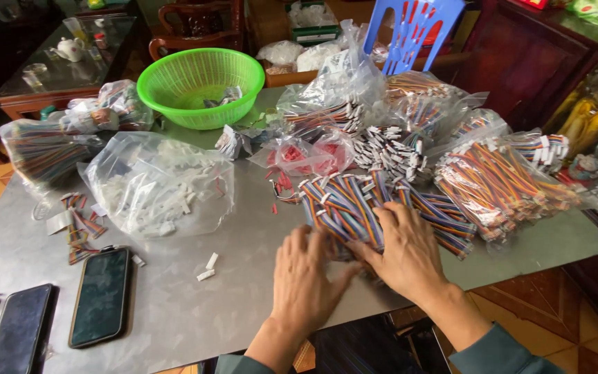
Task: The person sorts and organizes bundles of colorful ribbon cables and plastic connectors on a metal table, eventually gathering bundles and securing one with a red rubber band.
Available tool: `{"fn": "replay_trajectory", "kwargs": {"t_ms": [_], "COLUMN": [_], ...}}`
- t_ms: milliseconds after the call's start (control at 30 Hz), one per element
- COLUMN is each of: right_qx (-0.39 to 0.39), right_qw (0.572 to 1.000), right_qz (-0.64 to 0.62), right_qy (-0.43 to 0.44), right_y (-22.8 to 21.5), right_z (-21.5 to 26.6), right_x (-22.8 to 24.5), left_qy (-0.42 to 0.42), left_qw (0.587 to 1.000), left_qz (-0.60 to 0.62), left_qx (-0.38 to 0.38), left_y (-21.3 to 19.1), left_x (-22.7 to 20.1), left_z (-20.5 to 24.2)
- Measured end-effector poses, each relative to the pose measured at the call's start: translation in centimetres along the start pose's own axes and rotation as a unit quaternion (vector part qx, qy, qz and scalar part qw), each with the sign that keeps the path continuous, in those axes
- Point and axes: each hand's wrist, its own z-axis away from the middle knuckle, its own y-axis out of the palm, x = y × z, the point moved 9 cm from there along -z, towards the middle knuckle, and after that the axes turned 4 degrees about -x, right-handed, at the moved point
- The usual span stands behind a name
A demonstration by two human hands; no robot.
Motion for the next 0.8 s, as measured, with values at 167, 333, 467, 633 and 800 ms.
{"fn": "replay_trajectory", "kwargs": {"t_ms": [167, 333, 467, 633, 800], "right_qx": [0.085, 0.069, 0.171, 0.305, 0.296], "right_qw": [0.995, 0.983, 0.976, 0.945, 0.943], "right_qz": [0.009, -0.139, -0.031, 0.041, 0.061], "right_qy": [0.047, 0.096, 0.134, 0.108, 0.14], "right_y": [2.4, 0.7, 2.9, 3.8, 3.5], "right_z": [0.7, -0.4, -2.2, -2.4, -2.9], "right_x": [-0.6, -3.8, -11.2, -12.0, -11.5], "left_qy": [-0.099, -0.122, -0.132, -0.14, -0.097], "left_qw": [0.994, 0.984, 0.978, 0.97, 0.945], "left_qz": [-0.041, -0.09, -0.099, -0.095, -0.232], "left_qx": [0.0, 0.089, 0.125, 0.175, 0.208], "left_y": [3.0, 3.4, 3.3, 1.8, 2.8], "left_x": [2.4, 1.9, 2.3, 1.0, -0.3], "left_z": [-2.1, -3.3, -3.6, -4.4, -5.9]}}
